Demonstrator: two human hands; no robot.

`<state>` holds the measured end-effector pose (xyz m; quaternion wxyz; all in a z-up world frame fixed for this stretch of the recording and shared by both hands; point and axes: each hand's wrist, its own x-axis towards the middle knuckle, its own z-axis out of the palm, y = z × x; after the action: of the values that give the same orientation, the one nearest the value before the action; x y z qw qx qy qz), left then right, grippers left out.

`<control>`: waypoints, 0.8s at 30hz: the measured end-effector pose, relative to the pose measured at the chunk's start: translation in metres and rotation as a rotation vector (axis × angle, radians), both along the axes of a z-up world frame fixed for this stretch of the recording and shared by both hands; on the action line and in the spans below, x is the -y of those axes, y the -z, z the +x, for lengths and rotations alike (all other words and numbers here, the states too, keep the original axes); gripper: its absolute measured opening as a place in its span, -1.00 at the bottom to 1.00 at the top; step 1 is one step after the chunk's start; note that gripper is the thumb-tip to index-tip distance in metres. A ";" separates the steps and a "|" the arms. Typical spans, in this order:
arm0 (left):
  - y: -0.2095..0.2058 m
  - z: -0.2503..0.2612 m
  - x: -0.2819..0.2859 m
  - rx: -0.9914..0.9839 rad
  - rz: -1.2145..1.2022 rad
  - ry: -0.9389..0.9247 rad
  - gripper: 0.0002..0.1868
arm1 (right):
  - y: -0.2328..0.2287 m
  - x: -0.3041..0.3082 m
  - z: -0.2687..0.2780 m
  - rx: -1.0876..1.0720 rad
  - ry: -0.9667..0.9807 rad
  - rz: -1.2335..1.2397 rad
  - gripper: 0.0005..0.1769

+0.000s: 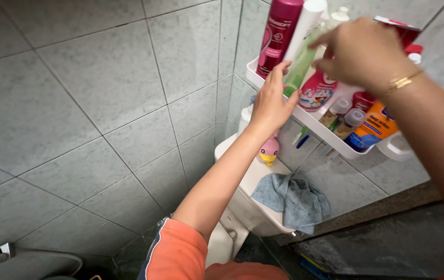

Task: The person washes their hands with water from a blue scoop, then wipes the toilet seat, lid, and tank with a cloth, and rearranges toiletries on a shelf.

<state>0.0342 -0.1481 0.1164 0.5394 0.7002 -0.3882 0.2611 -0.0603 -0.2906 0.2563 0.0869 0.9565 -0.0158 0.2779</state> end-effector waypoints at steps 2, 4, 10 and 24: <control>0.001 0.001 0.006 0.046 0.013 -0.045 -0.26 | -0.009 0.007 -0.010 0.087 -0.071 0.023 -0.59; 0.002 -0.001 0.009 0.132 0.024 -0.118 -0.27 | -0.013 0.018 -0.021 0.234 -0.172 0.002 -0.54; -0.003 -0.012 0.011 0.090 0.083 -0.194 -0.28 | 0.006 0.026 -0.015 0.189 -0.121 -0.192 -0.67; 0.008 -0.001 0.022 0.081 0.022 -0.045 -0.27 | -0.013 0.065 -0.011 -0.127 -0.104 -0.211 -0.62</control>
<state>0.0329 -0.1701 0.1081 0.5096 0.7033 -0.3967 0.2971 -0.0711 -0.3552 0.2695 0.1732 0.9573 0.0684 0.2209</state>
